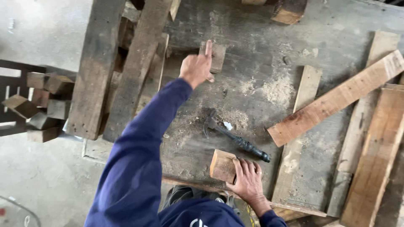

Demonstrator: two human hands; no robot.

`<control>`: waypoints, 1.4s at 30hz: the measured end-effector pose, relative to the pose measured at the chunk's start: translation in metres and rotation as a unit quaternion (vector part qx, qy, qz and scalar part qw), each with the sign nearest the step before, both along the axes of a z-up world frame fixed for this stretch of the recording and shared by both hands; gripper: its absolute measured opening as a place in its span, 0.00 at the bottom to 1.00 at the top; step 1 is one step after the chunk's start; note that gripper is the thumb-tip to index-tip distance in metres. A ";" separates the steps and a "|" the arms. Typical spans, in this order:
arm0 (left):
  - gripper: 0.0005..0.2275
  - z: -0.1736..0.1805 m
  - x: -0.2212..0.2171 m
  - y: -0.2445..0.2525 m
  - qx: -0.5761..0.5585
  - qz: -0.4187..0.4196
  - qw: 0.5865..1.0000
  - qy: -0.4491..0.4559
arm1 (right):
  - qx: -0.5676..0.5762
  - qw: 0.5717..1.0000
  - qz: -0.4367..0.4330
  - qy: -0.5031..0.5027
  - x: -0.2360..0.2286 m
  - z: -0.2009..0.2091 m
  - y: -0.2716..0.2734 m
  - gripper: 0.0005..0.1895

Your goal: The person assembles a wooden pallet by placing small wooden blocks onto a long plank and securing them with nails using a hammer. After assembling the frame, the person uses an angle grinder to smooth the edges of the wooden blocks.

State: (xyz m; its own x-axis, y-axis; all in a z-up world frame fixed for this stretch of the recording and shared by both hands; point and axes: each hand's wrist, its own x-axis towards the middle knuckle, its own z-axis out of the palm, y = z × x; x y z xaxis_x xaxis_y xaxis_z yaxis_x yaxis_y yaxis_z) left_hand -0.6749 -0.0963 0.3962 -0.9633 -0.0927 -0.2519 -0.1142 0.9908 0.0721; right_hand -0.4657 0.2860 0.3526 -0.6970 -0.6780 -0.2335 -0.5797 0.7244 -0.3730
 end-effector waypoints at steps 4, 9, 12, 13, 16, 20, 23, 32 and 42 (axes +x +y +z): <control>0.46 -0.031 -0.026 -0.010 -0.130 -0.069 0.987 -0.065 | 0.010 1.000 -0.001 -0.010 0.001 0.002 -0.006 0.54; 0.30 -0.101 -0.055 -0.023 -0.136 0.001 0.989 0.058 | -0.012 1.000 -0.017 -0.012 0.004 0.003 -0.005 0.49; 0.31 -0.085 -0.038 -0.015 -0.116 0.016 0.993 0.011 | -0.009 1.000 -0.012 -0.001 0.004 0.001 -0.003 0.48; 0.33 -0.069 -0.028 -0.014 -0.102 0.030 0.993 -0.055 | -0.013 1.000 -0.005 0.017 0.004 -0.001 -0.001 0.49; 0.37 -0.024 0.058 0.001 -0.054 -0.027 0.998 0.005 | -0.038 0.998 -0.002 0.050 0.009 -0.001 0.000 0.50; 0.45 0.016 0.204 0.046 -0.060 -0.044 0.996 -0.051 | -0.064 0.996 0.008 0.059 0.013 -0.004 0.006 0.51; 0.45 0.012 0.275 0.086 -0.031 -0.040 0.974 -0.219 | -0.069 0.995 0.021 0.073 0.015 -0.007 0.009 0.53; 0.38 -0.059 0.324 0.220 0.008 -0.053 0.989 -0.138 | -0.064 0.991 0.071 0.092 0.019 -0.018 0.086 0.57; 0.58 -0.028 0.309 0.250 0.051 -0.074 0.986 -0.137 | -0.016 0.998 0.002 0.054 0.026 -0.042 0.173 0.63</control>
